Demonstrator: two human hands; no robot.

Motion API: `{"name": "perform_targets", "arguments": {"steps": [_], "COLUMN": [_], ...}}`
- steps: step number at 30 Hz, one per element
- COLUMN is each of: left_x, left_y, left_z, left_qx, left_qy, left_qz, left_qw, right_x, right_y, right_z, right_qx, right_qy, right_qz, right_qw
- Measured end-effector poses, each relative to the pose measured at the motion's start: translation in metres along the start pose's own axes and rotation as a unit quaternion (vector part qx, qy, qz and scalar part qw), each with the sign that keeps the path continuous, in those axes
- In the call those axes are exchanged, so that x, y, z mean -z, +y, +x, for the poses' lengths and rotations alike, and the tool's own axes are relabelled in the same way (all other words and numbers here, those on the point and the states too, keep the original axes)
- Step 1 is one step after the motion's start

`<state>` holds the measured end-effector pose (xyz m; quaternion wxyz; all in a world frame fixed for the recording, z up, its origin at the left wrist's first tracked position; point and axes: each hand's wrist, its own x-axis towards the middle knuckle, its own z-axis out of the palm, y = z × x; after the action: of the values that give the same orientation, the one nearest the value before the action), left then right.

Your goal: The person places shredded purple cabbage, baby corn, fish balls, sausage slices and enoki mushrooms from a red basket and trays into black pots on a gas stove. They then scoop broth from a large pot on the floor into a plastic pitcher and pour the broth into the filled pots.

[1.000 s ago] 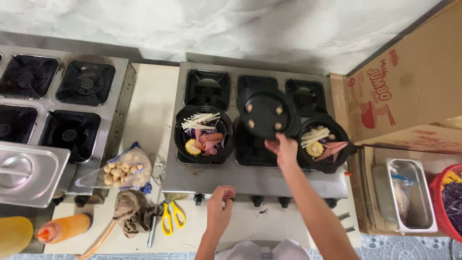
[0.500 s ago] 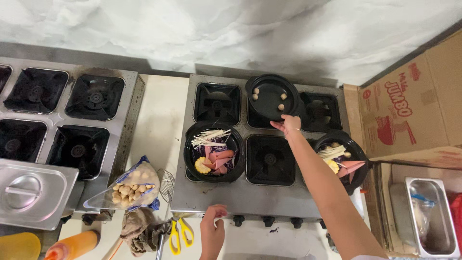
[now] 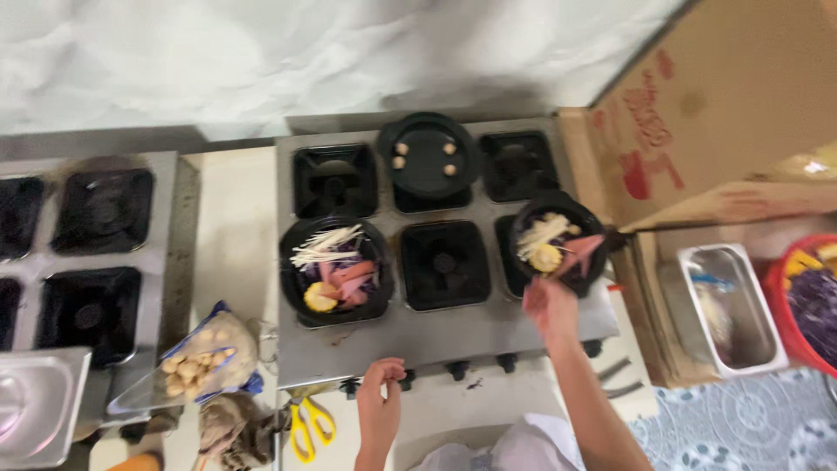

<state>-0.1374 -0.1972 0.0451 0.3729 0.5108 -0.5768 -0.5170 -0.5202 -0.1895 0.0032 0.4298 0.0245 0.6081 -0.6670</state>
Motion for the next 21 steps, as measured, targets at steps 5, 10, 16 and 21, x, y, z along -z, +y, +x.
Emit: {"name": "perform_targets", "arguments": {"steps": [5,10,16,21], "left_x": [-0.017,-0.030,-0.035,-0.027], "left_y": [0.019,0.043,0.041,0.031], "left_z": [-0.001,-0.015,-0.046,-0.061], "left_qx": [-0.016,-0.073,-0.046,-0.030], "left_qy": [-0.056,-0.054,-0.053,-0.036], "left_qz": [0.003,0.020,-0.020,-0.035], "left_qw": [0.998,0.996,0.997,0.998], "right_x": [0.042,0.017,0.014,0.016], "right_y": [0.019,0.003,-0.006,-0.022], "right_z": [-0.008,-0.001,0.001,0.011], "right_qx": [-0.057,0.014,0.052,0.032], "right_qy": [0.070,0.060,0.098,0.136], "right_qz": [0.046,0.061,0.002,-0.004], "right_qw": [0.995,0.996,0.994,0.990]}}
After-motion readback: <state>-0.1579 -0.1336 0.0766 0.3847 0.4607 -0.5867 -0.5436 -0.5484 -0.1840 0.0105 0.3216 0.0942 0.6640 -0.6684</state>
